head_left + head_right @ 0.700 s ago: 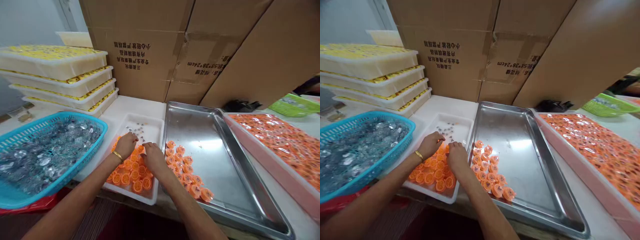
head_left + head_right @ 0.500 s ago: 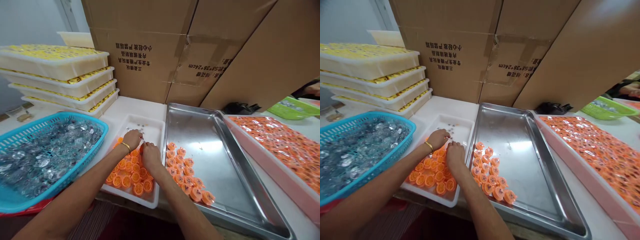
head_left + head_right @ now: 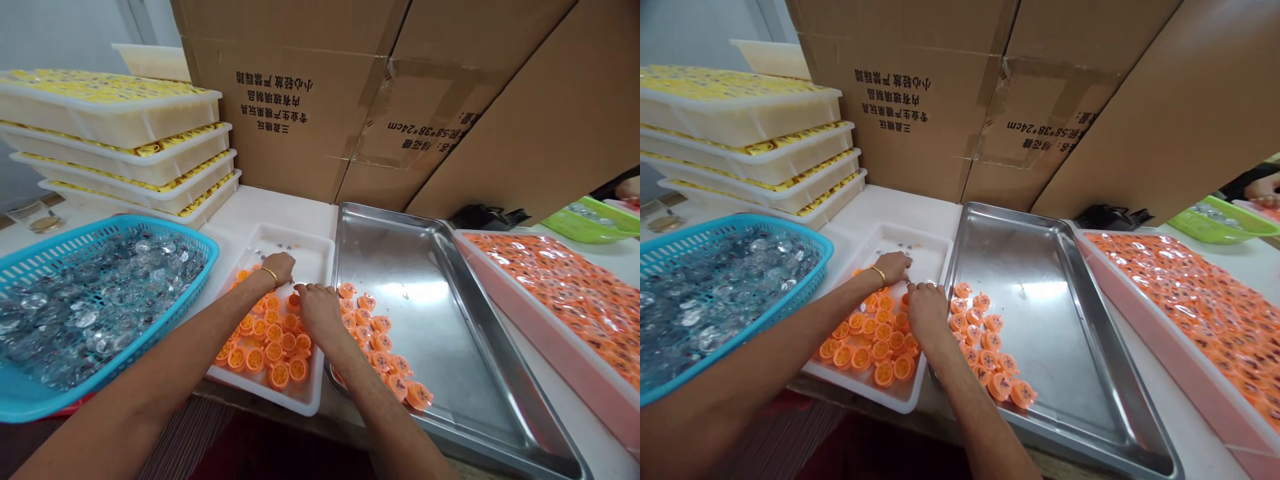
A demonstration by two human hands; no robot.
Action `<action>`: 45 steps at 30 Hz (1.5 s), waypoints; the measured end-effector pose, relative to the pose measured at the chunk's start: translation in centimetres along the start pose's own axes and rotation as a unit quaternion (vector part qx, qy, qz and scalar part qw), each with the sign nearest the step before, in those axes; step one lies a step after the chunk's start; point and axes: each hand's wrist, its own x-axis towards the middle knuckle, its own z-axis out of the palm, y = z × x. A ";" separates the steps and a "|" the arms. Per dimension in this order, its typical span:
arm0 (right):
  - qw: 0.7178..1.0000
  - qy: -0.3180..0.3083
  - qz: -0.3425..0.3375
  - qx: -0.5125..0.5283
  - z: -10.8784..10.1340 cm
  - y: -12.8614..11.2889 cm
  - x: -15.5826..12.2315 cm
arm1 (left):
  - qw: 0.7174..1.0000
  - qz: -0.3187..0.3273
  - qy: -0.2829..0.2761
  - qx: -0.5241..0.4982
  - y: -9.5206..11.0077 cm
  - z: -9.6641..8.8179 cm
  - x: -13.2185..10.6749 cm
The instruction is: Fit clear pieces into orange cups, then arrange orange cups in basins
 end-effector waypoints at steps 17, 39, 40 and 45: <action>0.994 -0.035 -0.101 -0.002 0.9 2.3 2.4 | 0.969 0.006 0.107 -0.223 -0.1 0.6 0.3; 0.800 0.116 0.126 0.576 0.4 -1.1 -3.7 | 0.418 -0.134 0.125 -0.890 2.0 3.1 -12.0; 0.778 0.119 0.136 0.601 0.6 -1.4 -3.7 | 0.416 -0.135 0.124 -0.891 2.1 3.2 -12.1; 0.663 0.136 0.166 0.717 0.7 -2.4 -3.5 | 0.453 -0.110 0.130 -0.875 2.4 3.0 -12.7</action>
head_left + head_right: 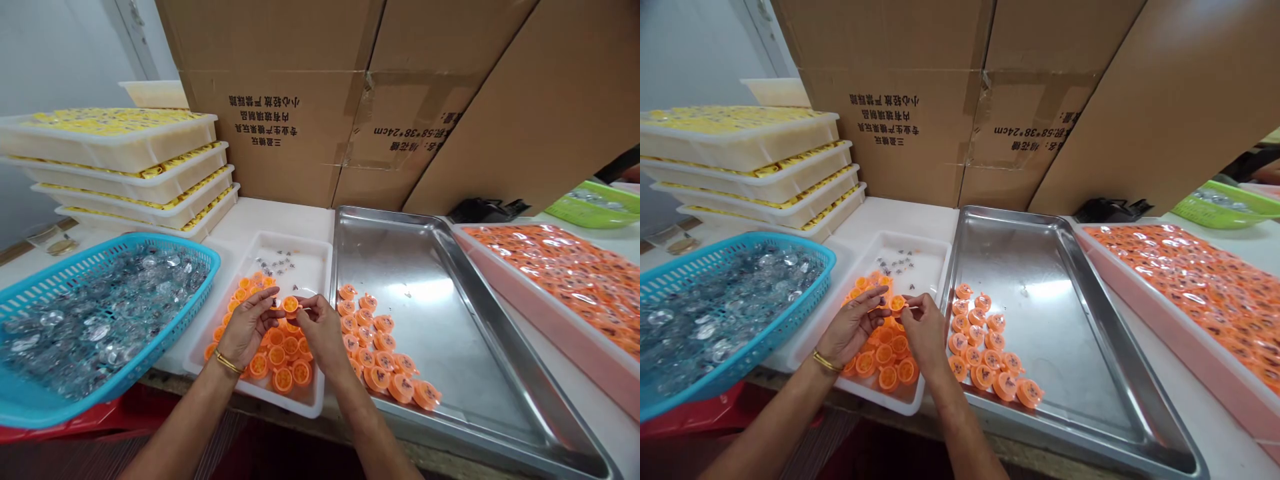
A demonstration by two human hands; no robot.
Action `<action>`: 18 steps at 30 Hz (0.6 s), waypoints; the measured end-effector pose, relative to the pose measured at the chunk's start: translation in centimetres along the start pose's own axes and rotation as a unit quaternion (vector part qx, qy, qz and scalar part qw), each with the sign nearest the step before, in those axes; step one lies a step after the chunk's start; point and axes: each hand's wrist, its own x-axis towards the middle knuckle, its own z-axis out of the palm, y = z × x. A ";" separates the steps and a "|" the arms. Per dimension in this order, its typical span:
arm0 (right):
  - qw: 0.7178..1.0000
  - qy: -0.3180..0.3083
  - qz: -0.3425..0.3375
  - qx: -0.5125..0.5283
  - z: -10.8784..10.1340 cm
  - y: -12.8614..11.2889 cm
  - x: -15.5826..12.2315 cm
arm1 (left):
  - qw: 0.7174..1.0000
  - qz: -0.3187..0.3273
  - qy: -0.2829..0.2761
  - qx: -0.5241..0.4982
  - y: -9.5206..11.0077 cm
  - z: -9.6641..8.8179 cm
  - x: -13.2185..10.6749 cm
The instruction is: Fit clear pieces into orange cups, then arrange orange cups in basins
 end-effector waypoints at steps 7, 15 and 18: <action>0.999 0.027 0.007 0.037 0.3 0.1 0.2 | 0.994 0.067 0.006 0.081 0.4 -0.2 -0.8; 0.997 0.043 -0.002 0.056 0.9 -0.2 0.2 | 0.989 0.070 -0.006 0.131 0.3 -0.5 -1.1; 0.995 0.054 0.008 0.080 1.4 -0.4 0.5 | 0.984 0.098 0.007 0.148 0.8 0.0 -1.1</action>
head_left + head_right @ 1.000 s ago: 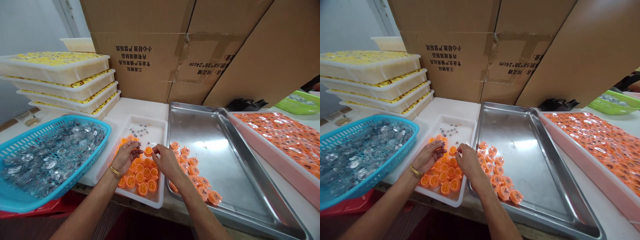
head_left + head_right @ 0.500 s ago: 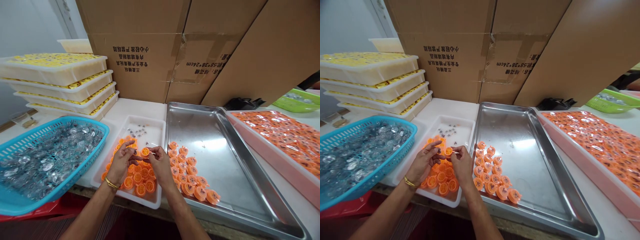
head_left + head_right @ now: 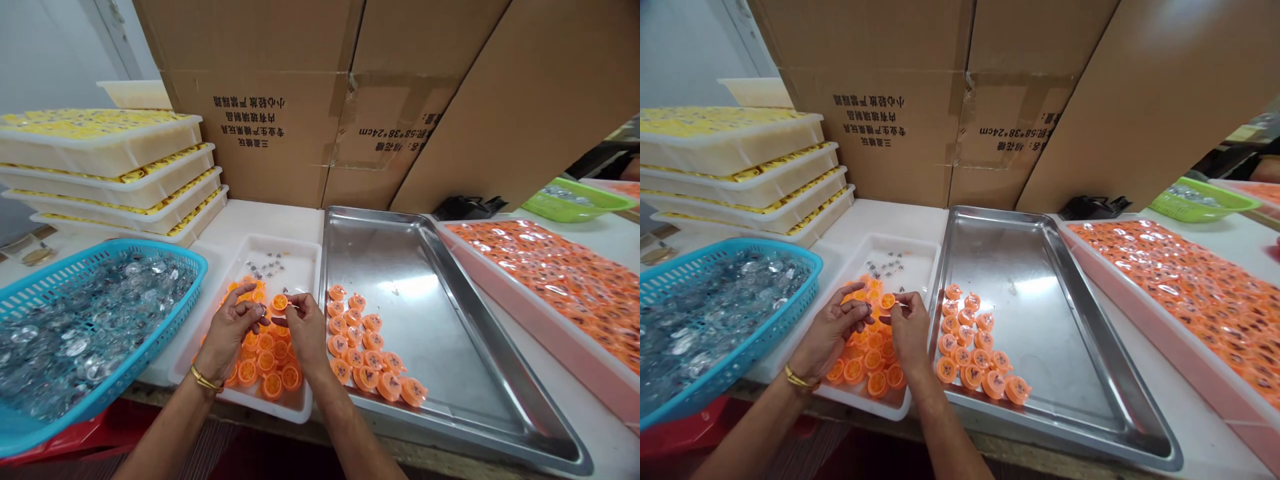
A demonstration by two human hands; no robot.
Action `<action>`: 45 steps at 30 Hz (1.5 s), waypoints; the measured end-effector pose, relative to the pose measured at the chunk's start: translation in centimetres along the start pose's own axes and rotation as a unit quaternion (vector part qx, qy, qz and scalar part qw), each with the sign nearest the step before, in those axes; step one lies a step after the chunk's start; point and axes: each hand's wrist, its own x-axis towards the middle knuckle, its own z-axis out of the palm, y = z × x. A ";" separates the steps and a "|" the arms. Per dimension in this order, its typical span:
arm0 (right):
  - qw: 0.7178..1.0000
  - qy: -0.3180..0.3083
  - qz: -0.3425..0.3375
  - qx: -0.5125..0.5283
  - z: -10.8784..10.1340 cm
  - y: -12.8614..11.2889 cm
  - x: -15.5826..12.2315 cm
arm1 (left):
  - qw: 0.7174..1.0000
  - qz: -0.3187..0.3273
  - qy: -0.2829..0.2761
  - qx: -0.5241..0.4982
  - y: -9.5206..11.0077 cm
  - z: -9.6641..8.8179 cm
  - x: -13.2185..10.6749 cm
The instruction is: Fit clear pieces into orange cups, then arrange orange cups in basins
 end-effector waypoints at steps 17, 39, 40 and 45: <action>1.000 0.005 -0.005 0.004 -0.1 0.4 0.2 | 0.960 0.138 0.063 0.234 -0.3 -0.5 -0.1; 1.000 -0.006 0.001 0.008 -0.1 0.3 -0.1 | 0.972 0.126 -0.016 0.196 0.5 -0.2 0.8; 1.000 -0.003 0.000 0.009 -0.1 0.3 -0.2 | 0.974 0.128 -0.019 0.186 0.6 -0.2 0.7; 1.000 -0.004 0.004 0.008 -0.1 0.3 -0.1 | 0.973 0.143 -0.036 0.176 1.2 0.2 0.6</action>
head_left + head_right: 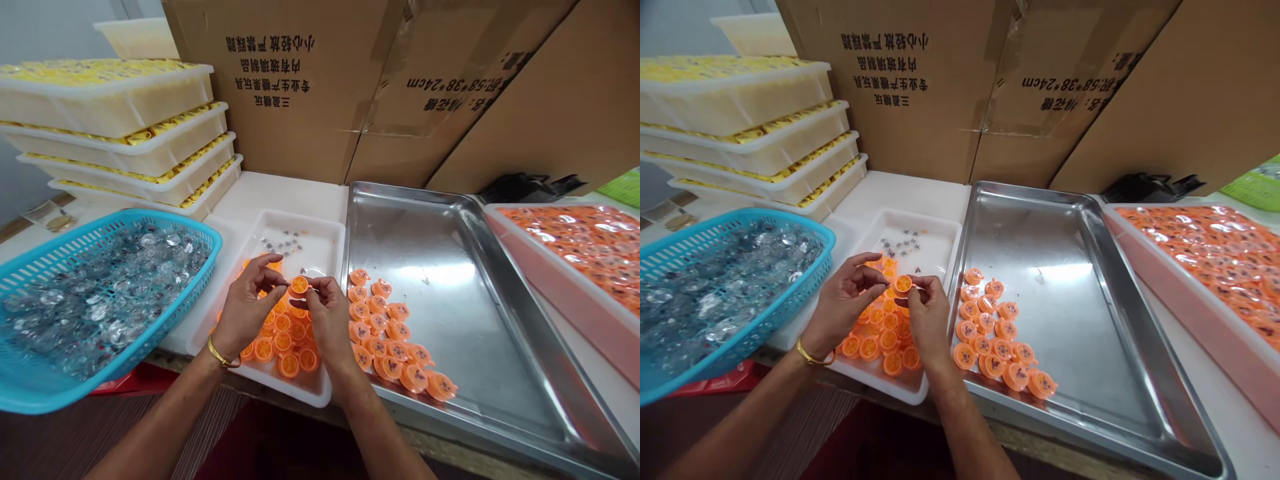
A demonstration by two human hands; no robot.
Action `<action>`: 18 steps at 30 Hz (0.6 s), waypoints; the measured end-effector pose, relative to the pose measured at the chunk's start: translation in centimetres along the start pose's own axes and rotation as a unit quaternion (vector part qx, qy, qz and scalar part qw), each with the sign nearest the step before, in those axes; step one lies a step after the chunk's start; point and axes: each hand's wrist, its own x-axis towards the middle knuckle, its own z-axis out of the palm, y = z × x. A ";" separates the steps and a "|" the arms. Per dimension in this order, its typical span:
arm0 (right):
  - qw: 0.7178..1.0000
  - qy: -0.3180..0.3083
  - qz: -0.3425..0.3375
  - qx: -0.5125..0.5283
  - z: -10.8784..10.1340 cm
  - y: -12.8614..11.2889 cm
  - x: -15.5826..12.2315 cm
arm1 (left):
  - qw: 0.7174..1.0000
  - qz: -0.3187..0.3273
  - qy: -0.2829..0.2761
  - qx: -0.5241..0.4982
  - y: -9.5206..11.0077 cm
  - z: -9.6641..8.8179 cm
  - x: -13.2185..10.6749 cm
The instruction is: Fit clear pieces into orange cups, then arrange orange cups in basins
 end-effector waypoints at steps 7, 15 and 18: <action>1.000 0.003 0.004 0.016 -0.1 -0.1 -0.1 | 1.000 0.013 -0.003 -0.029 1.0 0.9 0.4; 1.000 0.009 0.002 0.024 0.0 -0.3 -0.1 | 0.989 -0.020 -0.019 -0.147 1.1 1.7 0.7; 1.000 0.016 -0.003 0.022 0.0 -0.3 -0.1 | 0.981 -0.031 -0.023 -0.193 1.1 1.8 0.7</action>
